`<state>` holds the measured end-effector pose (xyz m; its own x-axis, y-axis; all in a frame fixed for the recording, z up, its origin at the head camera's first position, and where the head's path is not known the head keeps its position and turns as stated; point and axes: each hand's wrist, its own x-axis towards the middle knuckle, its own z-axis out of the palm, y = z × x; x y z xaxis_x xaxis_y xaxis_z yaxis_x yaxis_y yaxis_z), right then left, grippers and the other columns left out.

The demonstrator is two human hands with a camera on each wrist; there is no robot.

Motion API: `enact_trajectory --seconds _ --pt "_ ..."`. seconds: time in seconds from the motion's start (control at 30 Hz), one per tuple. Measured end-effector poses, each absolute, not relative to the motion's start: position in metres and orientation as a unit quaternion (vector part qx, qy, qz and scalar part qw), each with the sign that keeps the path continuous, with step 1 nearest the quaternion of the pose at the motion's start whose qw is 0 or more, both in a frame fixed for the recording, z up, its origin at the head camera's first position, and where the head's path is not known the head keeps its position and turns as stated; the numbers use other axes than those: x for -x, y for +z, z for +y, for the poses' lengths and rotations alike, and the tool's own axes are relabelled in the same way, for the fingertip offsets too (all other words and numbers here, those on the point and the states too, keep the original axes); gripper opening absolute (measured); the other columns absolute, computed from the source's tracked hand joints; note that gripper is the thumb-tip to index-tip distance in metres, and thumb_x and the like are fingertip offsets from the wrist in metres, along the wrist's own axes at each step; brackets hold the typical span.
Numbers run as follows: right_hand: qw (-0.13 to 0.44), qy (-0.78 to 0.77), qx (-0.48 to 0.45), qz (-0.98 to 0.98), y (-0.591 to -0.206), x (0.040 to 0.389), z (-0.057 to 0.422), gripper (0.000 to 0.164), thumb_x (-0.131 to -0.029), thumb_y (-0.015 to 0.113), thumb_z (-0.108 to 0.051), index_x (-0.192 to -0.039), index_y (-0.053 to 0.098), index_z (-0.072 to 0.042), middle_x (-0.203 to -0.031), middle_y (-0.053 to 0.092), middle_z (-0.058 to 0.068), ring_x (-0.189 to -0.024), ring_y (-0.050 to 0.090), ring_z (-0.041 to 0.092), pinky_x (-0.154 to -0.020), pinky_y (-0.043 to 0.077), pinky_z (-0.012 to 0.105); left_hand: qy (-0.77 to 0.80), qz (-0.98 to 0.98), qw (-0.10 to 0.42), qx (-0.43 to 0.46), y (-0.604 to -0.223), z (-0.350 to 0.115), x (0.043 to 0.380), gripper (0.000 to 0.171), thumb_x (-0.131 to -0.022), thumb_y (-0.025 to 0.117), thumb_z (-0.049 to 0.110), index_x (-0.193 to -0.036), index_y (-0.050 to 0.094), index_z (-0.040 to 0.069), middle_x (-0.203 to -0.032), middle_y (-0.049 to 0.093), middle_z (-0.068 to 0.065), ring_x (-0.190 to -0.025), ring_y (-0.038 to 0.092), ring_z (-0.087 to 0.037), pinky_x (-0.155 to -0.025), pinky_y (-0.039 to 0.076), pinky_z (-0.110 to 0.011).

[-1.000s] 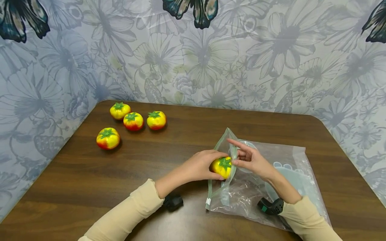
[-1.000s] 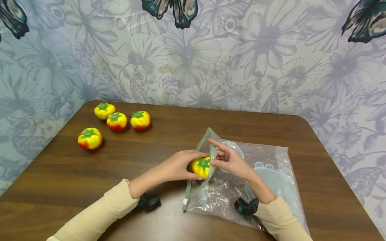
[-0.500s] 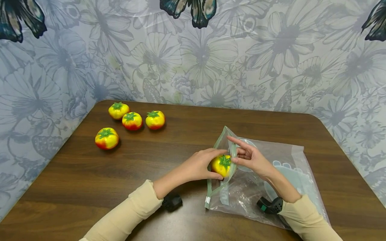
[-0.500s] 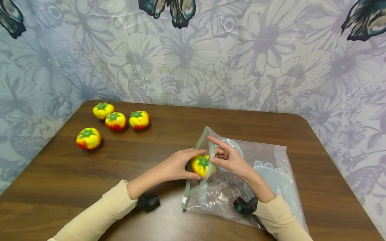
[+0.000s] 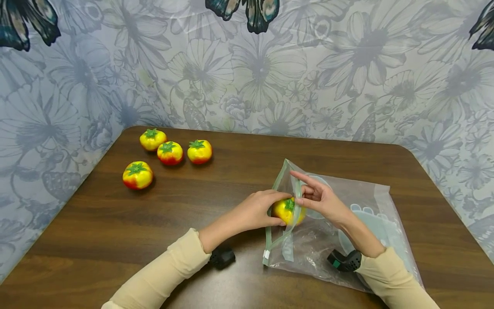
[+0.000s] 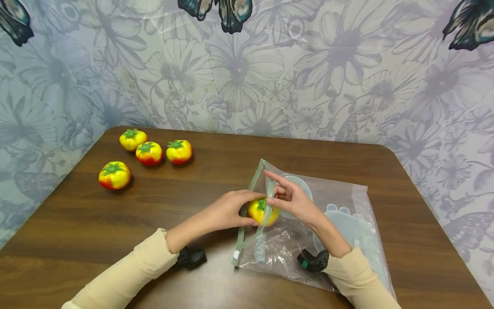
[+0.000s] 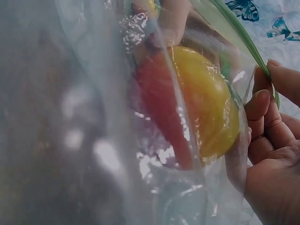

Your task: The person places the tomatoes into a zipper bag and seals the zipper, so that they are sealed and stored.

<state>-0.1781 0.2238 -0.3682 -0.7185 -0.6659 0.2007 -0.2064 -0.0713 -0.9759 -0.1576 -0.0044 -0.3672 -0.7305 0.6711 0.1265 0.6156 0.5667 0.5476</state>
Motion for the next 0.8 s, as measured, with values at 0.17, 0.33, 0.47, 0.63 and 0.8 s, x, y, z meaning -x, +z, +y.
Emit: enact_trajectory --seconds 0.17,0.33,0.47,0.63,0.8 --pt "0.176 -0.657 0.329 0.655 -0.368 0.178 0.224 0.063 -0.092 0.053 0.007 -0.146 0.023 0.0 -0.088 0.06 0.01 -0.074 0.058 0.017 -0.071 0.049 0.027 0.295 0.88 0.046 -0.37 -0.369 -0.003 0.16 0.064 -0.079 0.077 0.028 -0.134 0.051 0.011 -0.122 0.057 -0.005 -0.104 0.054 -0.014 -0.087 0.044 -0.026" --pt "0.176 -0.655 0.335 0.655 -0.368 0.178 0.223 0.063 -0.092 0.053 0.007 -0.147 0.024 -0.001 -0.086 0.059 0.009 -0.072 0.055 0.017 -0.069 0.048 0.026 0.312 0.883 0.04 -0.348 -0.367 -0.013 0.156 0.066 -0.078 0.078 0.028 -0.135 0.05 0.011 -0.12 0.056 -0.004 -0.101 0.056 -0.016 -0.083 0.046 -0.026" --pt "0.176 -0.658 0.34 0.648 -0.368 0.178 0.223 0.062 -0.092 0.053 0.006 -0.146 0.024 0.001 -0.084 0.057 0.007 -0.068 0.05 0.02 -0.063 0.045 0.026 0.369 0.873 0.049 -0.316 -0.366 -0.018 0.151 0.053 -0.078 0.078 0.018 -0.126 0.057 0.006 -0.108 0.059 -0.006 -0.081 0.061 -0.013 -0.069 0.048 -0.019" --pt "0.175 -0.658 0.339 0.649 -0.368 0.178 0.221 0.062 -0.092 0.053 0.006 -0.146 0.024 0.002 -0.083 0.057 0.007 -0.065 0.047 0.021 -0.058 0.041 0.029 0.425 0.856 0.064 -0.287 -0.369 -0.015 0.15 0.04 -0.079 0.076 0.01 -0.117 0.063 0.003 -0.102 0.063 -0.007 -0.072 0.061 -0.006 -0.063 0.048 -0.014" --pt "0.173 -0.655 0.326 0.66 -0.368 0.178 0.222 0.062 -0.092 0.054 0.006 -0.146 0.024 0.001 -0.084 0.058 0.007 -0.067 0.051 0.018 -0.061 0.043 0.025 0.419 0.86 0.055 -0.286 -0.372 -0.009 0.151 0.04 -0.079 0.077 0.014 -0.115 0.063 0.004 -0.099 0.063 -0.005 -0.071 0.061 -0.005 -0.063 0.048 -0.014"
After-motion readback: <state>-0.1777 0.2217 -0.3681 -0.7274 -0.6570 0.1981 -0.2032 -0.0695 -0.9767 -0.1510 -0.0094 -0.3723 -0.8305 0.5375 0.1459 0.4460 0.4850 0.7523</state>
